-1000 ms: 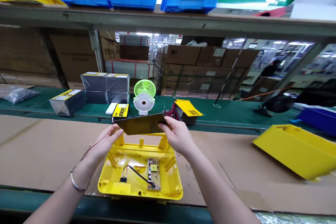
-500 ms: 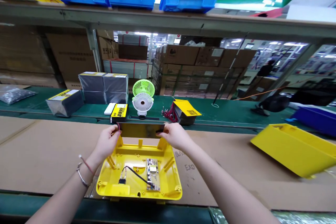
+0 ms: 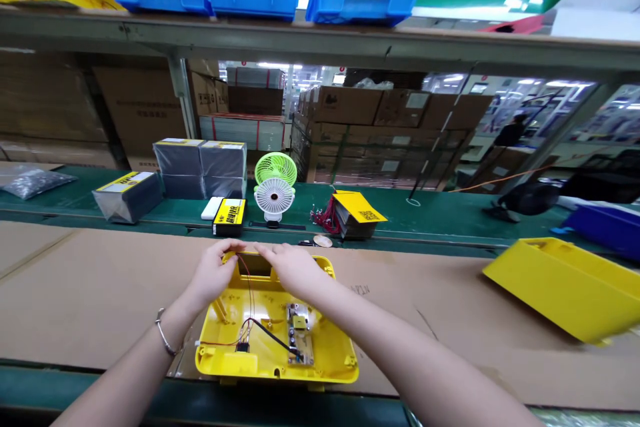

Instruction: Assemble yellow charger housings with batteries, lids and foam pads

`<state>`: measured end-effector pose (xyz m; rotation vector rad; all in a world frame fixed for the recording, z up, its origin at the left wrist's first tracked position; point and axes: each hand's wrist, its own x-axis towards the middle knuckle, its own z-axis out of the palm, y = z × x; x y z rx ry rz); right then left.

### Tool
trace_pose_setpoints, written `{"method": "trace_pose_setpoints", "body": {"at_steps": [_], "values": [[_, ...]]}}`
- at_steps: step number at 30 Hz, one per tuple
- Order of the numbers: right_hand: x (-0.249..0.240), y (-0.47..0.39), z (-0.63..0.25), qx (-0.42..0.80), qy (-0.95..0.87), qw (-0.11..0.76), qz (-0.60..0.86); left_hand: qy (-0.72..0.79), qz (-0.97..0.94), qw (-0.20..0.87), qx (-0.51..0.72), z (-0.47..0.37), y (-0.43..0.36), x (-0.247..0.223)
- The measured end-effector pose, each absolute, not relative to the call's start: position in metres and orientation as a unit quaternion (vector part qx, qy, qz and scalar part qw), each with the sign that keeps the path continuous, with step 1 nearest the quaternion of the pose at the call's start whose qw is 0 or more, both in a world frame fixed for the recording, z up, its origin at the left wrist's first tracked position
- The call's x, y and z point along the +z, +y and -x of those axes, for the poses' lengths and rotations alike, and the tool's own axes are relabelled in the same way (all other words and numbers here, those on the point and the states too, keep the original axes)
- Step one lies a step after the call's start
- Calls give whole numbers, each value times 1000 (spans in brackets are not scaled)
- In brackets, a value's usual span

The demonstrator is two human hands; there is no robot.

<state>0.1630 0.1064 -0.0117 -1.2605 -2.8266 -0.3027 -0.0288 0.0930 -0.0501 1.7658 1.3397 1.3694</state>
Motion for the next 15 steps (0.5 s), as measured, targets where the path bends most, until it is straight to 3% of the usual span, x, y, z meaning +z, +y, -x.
{"method": "trace_pose_setpoints", "body": {"at_steps": [10, 15], "values": [[12, 112, -158, -71, -853, -4, 517, 508, -661, 273, 481, 34, 96, -52], [19, 95, -145, -90, -878, 74, 463, 530, -677, 281, 426, 45, 104, -49]]}}
